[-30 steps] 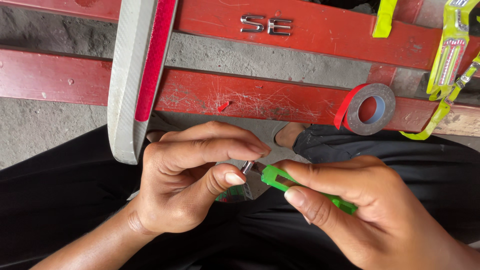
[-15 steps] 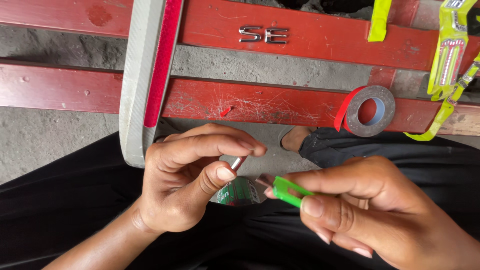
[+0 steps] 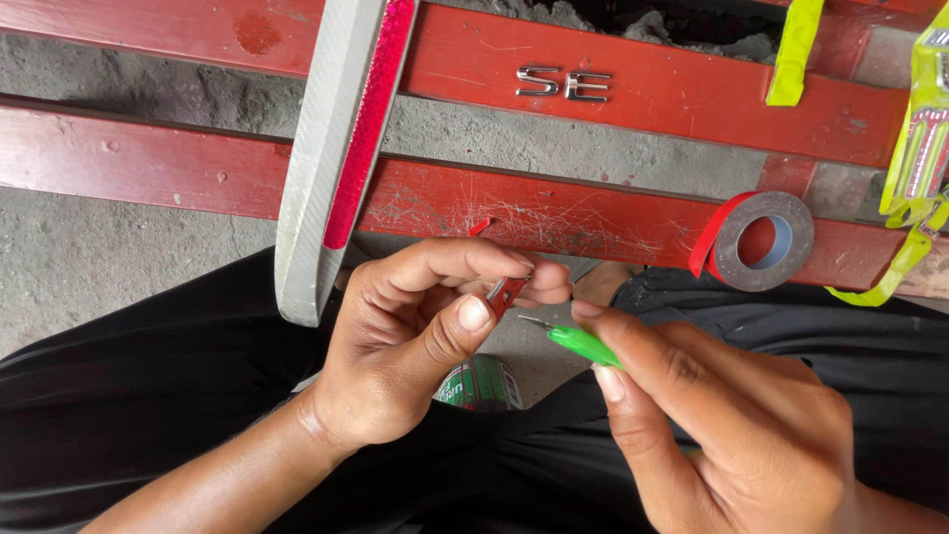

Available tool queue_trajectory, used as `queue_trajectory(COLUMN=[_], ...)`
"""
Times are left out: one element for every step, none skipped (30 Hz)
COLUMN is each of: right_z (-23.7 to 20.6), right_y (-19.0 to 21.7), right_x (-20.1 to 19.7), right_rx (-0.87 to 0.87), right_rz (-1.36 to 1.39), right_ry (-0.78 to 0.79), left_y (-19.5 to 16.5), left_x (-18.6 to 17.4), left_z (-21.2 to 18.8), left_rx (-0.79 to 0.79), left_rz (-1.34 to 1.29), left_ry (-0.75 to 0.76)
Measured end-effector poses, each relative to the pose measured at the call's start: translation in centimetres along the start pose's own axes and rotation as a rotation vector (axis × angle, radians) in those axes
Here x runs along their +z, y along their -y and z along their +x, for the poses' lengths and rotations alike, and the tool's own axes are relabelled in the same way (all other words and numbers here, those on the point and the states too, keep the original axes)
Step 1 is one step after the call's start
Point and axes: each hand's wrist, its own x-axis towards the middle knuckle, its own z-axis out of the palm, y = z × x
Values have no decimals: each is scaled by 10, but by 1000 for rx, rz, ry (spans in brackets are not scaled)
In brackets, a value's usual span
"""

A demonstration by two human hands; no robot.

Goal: The person sits on the ground with a red metal truck bed rail across their lap and applies red tape along the rail. They use a green utility knife to cut tape pieces from the roll and trim the applied tape, pressing the tape down along the rail by hand.

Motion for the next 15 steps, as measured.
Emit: queue_trajectory(right_z=[1,1,1,1,1,1,0,0,0,-1,-2,-3,-3,-4,-4], right_y=[0,0,0,0,1,1,1,1,1,2,2,3,4,4,5], right_x=[1,1,2,2,3,3,4,5,5,5,5,6,6,5,5], right_rx=[-19,-22,-25,-27,-36,-45,-54,-49,-44,-39,-5,29,62,78,92], right_rz=[0,-19,-38,-58,-72,-85,-98,-98,-98,-98,-69,-40,-12,6,24], right_ry=[-5,-3,-2,-2,-15,-28,-41,-37,-33,-28,-20,-14,-7,-3,-1], left_y=[0,0,-1,-1,-1,-2,-2,-3,-3,-4,-4,-4,-4,-4,-4], left_x=[0,0,-1,-1,-1,-1,-1,-1,-2,-2,-1,-1,-1,-2,-2], left_z=[0,0,0,0,0,0,0,0,0,-1,-1,-1,-1,-1,-1], left_rx=[5,10,14,20,25,30,34,35,37,34,34,35,41,45,50], left_rz=[0,-2,-3,-6,-7,-8,-8,-5,-1,4,5,6,4,6,9], left_ry=[2,5,8,12,15,18,20,18,16,9,5,1,-1,-2,-3])
